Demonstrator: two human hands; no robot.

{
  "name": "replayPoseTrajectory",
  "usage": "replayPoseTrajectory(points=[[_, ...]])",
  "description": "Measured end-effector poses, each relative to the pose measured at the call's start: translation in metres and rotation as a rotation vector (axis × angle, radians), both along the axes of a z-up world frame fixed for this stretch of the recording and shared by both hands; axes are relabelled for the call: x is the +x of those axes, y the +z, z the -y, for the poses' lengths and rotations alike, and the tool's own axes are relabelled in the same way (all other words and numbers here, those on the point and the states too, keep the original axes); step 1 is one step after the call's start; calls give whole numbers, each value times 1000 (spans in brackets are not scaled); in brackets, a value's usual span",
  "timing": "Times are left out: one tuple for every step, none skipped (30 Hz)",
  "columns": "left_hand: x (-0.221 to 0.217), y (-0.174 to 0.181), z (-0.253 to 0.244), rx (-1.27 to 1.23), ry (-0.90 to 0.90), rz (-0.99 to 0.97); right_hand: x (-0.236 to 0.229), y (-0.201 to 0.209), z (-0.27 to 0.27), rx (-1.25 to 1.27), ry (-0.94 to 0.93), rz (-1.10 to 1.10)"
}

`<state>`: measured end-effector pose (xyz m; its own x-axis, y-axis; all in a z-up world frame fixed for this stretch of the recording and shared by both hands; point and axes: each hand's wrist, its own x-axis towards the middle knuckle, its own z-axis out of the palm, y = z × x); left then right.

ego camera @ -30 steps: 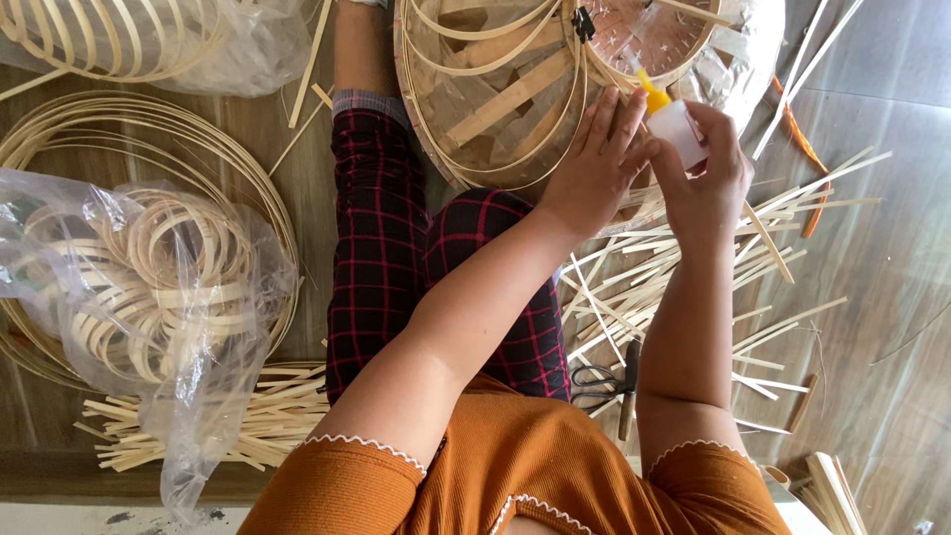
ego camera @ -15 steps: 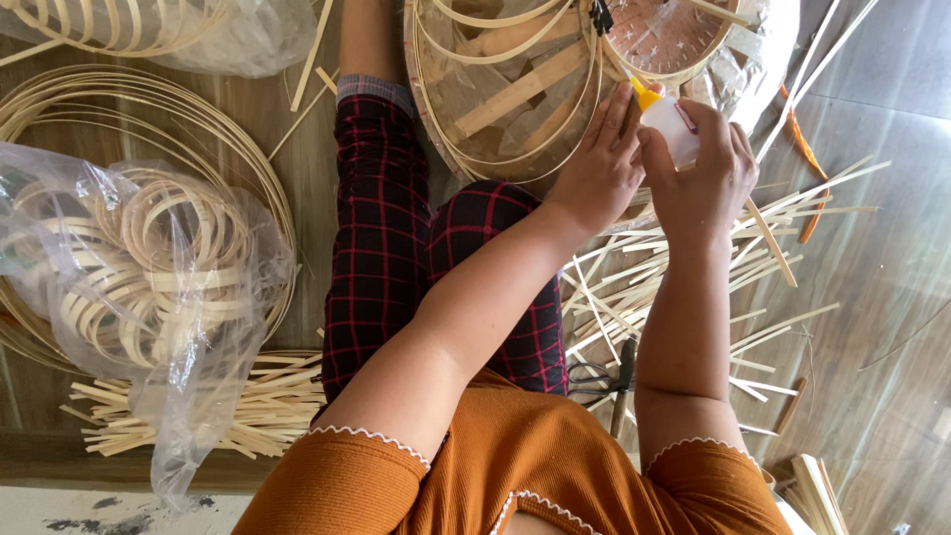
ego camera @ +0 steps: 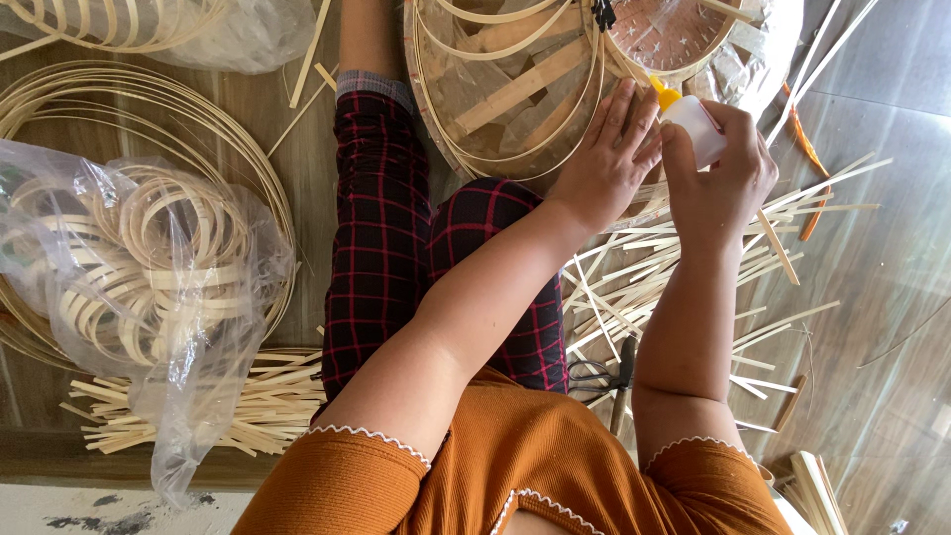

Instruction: The person assembles a bamboo lampshade by applying glue to a circular frame and attaching curved bamboo strips one by one. The person uses a small knife to trim or split bamboo pieces while working on the floor.

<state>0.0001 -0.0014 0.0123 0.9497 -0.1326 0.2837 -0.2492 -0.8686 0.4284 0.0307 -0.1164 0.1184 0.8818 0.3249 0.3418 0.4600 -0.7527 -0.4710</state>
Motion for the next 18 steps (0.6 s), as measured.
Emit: replayPoseTrajectory(points=[[0, 1, 0, 47, -4, -16, 0, 0, 1, 0, -4, -10], [0, 1, 0, 44, -9, -30, -1, 0, 2, 0, -8, -21], [0, 2, -1, 40, -14, -44, -1, 0, 2, 0, -13, -32], [0, 3, -1, 37, -19, -58, -1, 0, 2, -8, -10, -28], [-1, 5, -1, 54, -28, -81, -2, -1, 2, -16, -7, -25], [-1, 6, -2, 72, -35, -104, -1, -1, 1, -23, -2, -21], [0, 7, -3, 90, -42, -127, 0, -1, 0, -19, 1, -23], [-1, 8, -4, 55, -37, -114, 0, -1, 0, -15, 4, -25], [-1, 9, -5, 20, -32, -100, 0, -1, -1, -11, 6, -26], [-1, 10, -5, -16, -28, -86, 0, -1, -1, -15, 0, -26], [-1, 11, -5, -2, -27, -85, 0, -2, 0, -19, -6, -25], [-1, 12, -5, 11, -27, -85, 0, -2, 1, -24, -13, -25], [-2, 12, -5, 24, -26, -84, 0, -3, 2, -20, -11, -26], [-2, 13, -5, 43, -37, -101, 0, -5, 3, -15, -8, -25], [-2, 13, -6, 63, -48, -118, 1, -6, 4, -9, -5, -24], [-1, 13, -6, 82, -58, -136, 1, -9, 6, -2, -3, -28], [-1, 13, -6, 85, -63, -152, 2, -11, 7, 6, -1, -32], [-1, 13, -6, 87, -68, -168, 3, -14, 10, 13, 1, -37]])
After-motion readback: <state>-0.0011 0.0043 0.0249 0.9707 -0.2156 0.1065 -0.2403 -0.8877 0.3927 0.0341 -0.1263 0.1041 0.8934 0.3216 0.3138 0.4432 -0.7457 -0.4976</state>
